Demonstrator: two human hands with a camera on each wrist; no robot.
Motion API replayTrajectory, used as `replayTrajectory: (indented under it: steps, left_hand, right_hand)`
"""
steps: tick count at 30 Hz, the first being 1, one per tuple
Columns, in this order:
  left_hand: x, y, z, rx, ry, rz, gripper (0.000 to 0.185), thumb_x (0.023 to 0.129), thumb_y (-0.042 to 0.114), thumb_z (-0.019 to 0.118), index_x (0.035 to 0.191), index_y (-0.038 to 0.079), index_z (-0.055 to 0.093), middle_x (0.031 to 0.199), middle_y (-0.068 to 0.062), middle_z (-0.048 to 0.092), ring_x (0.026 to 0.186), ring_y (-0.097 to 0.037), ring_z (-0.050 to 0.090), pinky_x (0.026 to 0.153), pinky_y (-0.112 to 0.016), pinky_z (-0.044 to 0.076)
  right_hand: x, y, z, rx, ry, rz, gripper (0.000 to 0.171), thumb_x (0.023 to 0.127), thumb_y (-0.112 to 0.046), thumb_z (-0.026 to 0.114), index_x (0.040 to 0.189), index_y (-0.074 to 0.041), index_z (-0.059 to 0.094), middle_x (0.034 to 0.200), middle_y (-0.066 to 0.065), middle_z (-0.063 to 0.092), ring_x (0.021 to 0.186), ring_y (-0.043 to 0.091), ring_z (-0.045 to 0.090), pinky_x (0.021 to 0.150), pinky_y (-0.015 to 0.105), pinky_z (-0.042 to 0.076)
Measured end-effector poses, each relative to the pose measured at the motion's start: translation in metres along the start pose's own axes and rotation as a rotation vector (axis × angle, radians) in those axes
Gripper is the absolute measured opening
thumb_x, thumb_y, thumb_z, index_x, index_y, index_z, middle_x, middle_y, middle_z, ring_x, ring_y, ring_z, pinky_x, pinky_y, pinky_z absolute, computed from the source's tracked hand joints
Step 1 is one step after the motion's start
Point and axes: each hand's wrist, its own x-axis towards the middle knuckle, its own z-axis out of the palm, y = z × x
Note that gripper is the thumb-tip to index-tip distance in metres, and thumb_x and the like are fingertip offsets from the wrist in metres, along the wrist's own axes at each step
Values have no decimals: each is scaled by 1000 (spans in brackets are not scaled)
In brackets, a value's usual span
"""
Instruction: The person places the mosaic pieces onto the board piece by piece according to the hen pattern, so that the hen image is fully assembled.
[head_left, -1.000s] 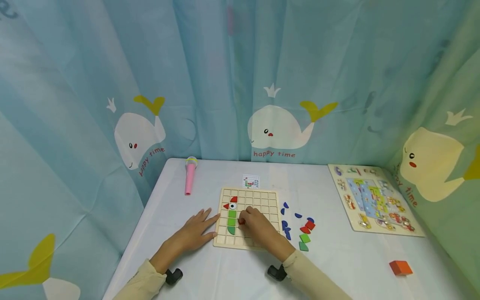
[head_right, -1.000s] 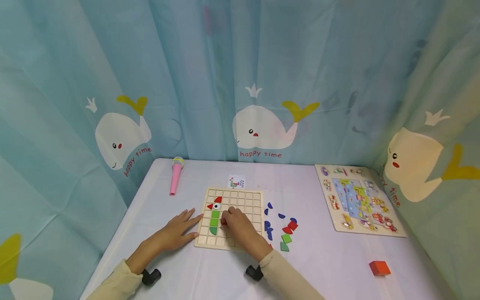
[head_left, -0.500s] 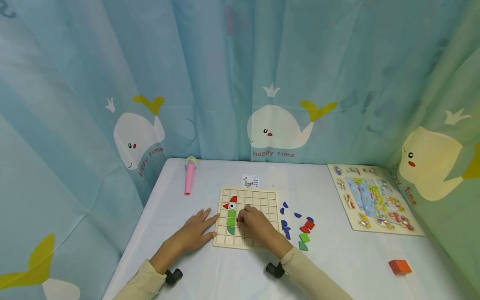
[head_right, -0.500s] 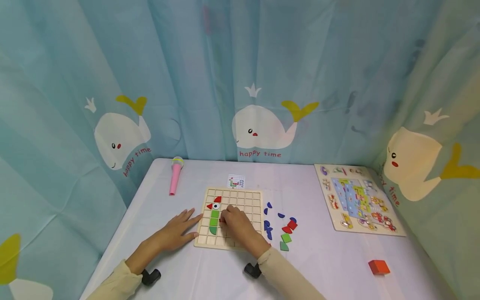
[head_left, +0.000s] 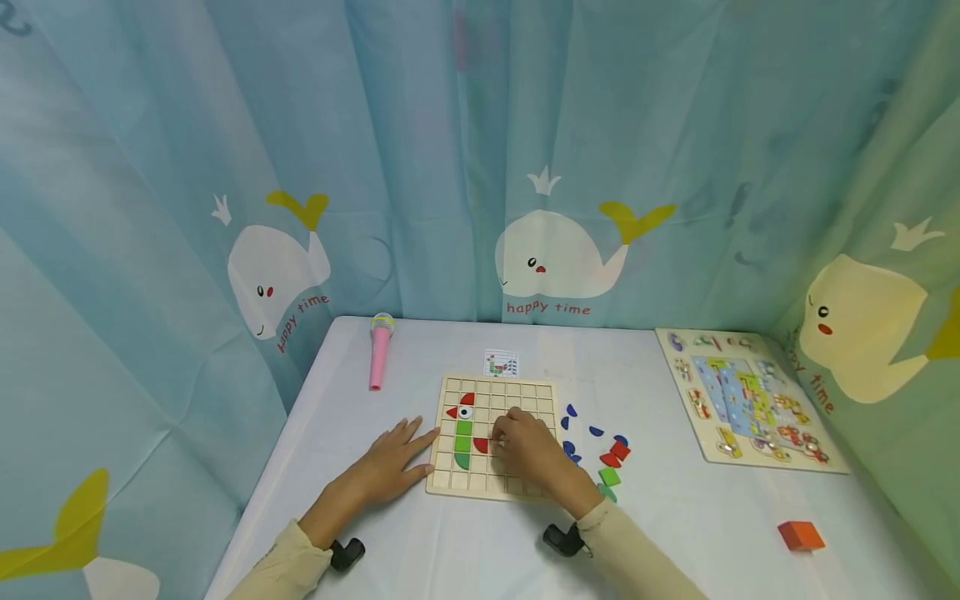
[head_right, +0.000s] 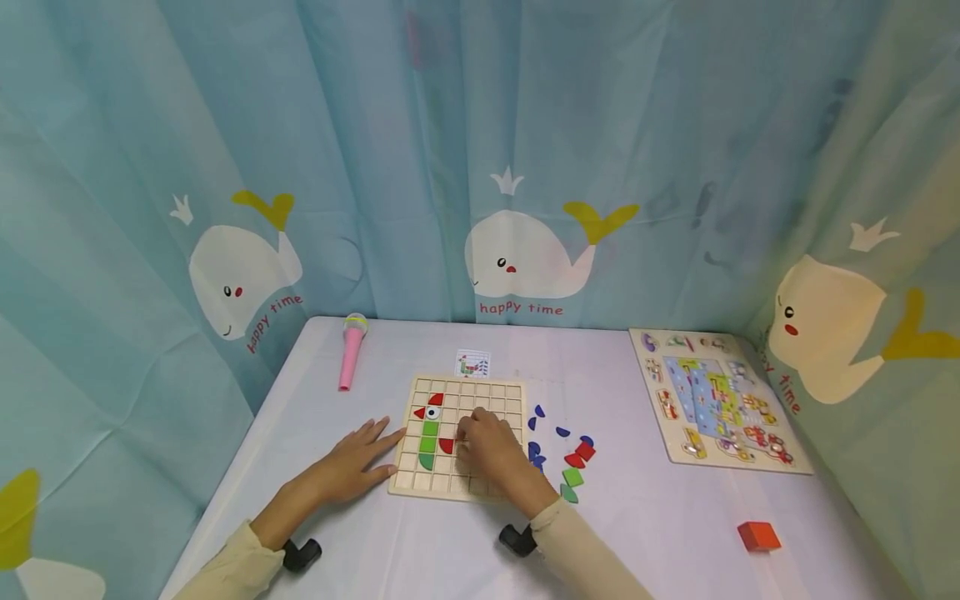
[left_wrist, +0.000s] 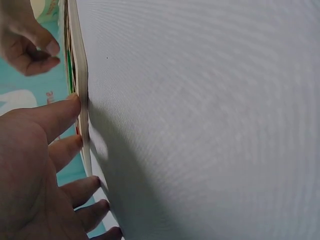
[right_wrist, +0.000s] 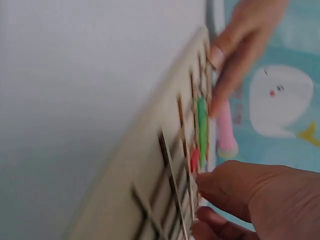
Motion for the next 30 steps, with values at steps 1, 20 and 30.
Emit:
replayTrajectory:
  steps: [1, 20, 30]
  left_hand:
    - [0, 0, 0, -2, 2, -1, 61, 107, 43, 61, 162, 24, 44, 172, -16, 31, 160, -43, 23, 127, -63, 22]
    - [-3, 1, 0, 0, -7, -30, 63, 106, 44, 63, 163, 25, 44, 172, -14, 31, 161, -41, 22, 128, -63, 23]
    - [-2, 2, 0, -4, -15, -24, 63, 106, 45, 62, 163, 26, 44, 173, -13, 30, 161, -41, 22, 128, -62, 22]
  right_hand:
    - [-2, 4, -5, 14, -8, 31, 11, 91, -10, 82, 99, -8, 75, 98, 3, 65, 89, 19, 61, 80, 41, 54]
    - [-76, 121, -79, 79, -112, 369, 25, 92, 3, 73, 117, 0, 67, 108, 21, 60, 97, 31, 59, 86, 52, 55]
    - [-84, 146, -69, 87, -25, 341, 30, 93, 6, 69, 122, 6, 62, 109, 25, 59, 97, 34, 62, 89, 56, 55]
